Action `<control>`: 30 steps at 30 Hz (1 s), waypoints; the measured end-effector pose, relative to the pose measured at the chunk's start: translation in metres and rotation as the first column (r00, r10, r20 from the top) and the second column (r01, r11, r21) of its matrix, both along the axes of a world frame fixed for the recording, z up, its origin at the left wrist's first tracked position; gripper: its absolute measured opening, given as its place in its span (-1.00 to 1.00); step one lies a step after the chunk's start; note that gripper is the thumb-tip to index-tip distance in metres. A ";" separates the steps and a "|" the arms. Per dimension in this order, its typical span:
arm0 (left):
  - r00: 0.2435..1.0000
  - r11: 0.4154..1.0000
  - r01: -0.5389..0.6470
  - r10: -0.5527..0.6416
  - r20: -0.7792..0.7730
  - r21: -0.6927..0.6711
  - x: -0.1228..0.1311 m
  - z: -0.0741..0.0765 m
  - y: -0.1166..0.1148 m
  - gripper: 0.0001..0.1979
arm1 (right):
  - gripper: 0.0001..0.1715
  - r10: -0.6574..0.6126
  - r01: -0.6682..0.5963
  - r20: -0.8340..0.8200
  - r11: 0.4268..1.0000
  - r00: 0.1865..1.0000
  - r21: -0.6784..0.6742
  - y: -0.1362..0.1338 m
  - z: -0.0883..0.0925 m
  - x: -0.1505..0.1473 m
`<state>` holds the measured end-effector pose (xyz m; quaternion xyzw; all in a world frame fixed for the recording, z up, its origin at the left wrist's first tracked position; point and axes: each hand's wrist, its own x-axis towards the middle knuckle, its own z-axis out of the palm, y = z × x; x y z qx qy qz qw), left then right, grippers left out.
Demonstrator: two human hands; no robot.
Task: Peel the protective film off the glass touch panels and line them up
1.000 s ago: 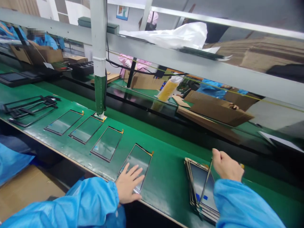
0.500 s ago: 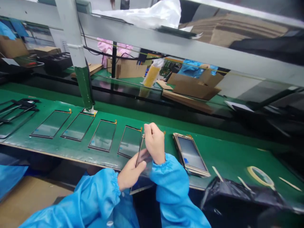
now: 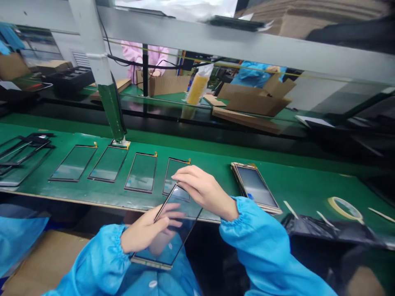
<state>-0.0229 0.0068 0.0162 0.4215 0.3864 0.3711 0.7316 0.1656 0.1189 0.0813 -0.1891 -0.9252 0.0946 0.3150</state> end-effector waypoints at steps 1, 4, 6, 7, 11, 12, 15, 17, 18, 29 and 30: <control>1.000 1.000 0.012 -0.012 -0.016 -0.002 -0.002 0.000 -0.001 -0.45 | -0.78 0.011 -0.011 0.029 1.000 1.000 0.013 0.001 0.001 0.002; 0.997 0.999 0.047 -0.046 -0.060 0.004 -0.008 0.003 -0.002 -0.45 | -0.79 0.008 -0.016 0.096 0.996 0.995 0.087 0.003 0.001 0.009; 0.994 0.998 0.069 -0.069 -0.079 0.002 -0.010 0.008 -0.002 -0.51 | -0.78 0.007 -0.027 0.148 0.991 0.989 0.134 0.002 0.002 0.012; 0.993 0.997 0.073 -0.074 -0.087 -0.007 -0.010 0.011 -0.001 -0.56 | -0.76 0.004 -0.034 0.189 0.987 0.982 0.157 0.001 0.003 0.013; 0.987 0.987 0.124 -0.133 -0.090 -0.104 -0.013 0.021 0.007 -0.68 | -0.75 -0.010 -0.106 0.419 0.962 0.908 0.253 -0.005 0.008 0.014; 0.980 0.975 0.170 -0.182 -0.078 -0.142 -0.015 0.022 0.009 -0.68 | -0.75 -0.014 -0.132 0.464 0.950 0.886 0.281 -0.006 0.009 0.014; 0.954 0.931 0.288 -0.298 -0.013 -0.227 -0.020 0.026 0.020 -0.68 | -0.71 -0.034 -0.207 0.529 0.898 0.848 0.388 -0.007 0.006 0.013; 0.939 0.904 0.341 -0.341 0.046 -0.257 -0.022 0.029 0.028 -0.68 | -0.67 -0.053 -0.233 0.521 0.853 0.852 0.468 -0.003 0.000 0.013; 0.934 0.895 0.356 -0.349 0.072 -0.268 -0.023 0.030 0.031 -0.68 | -0.66 -0.059 -0.239 0.505 0.830 0.861 0.504 0.000 -0.003 0.014; 0.969 0.910 0.238 -0.195 0.154 -0.339 -0.046 0.018 0.055 -0.62 | -0.72 -0.095 -0.008 0.252 0.925 0.963 0.381 -0.014 0.006 0.064; 0.978 0.918 0.186 -0.141 0.151 -0.350 -0.050 0.016 0.058 -0.61 | -0.76 -0.124 0.055 0.212 0.951 0.969 0.303 -0.024 0.007 0.069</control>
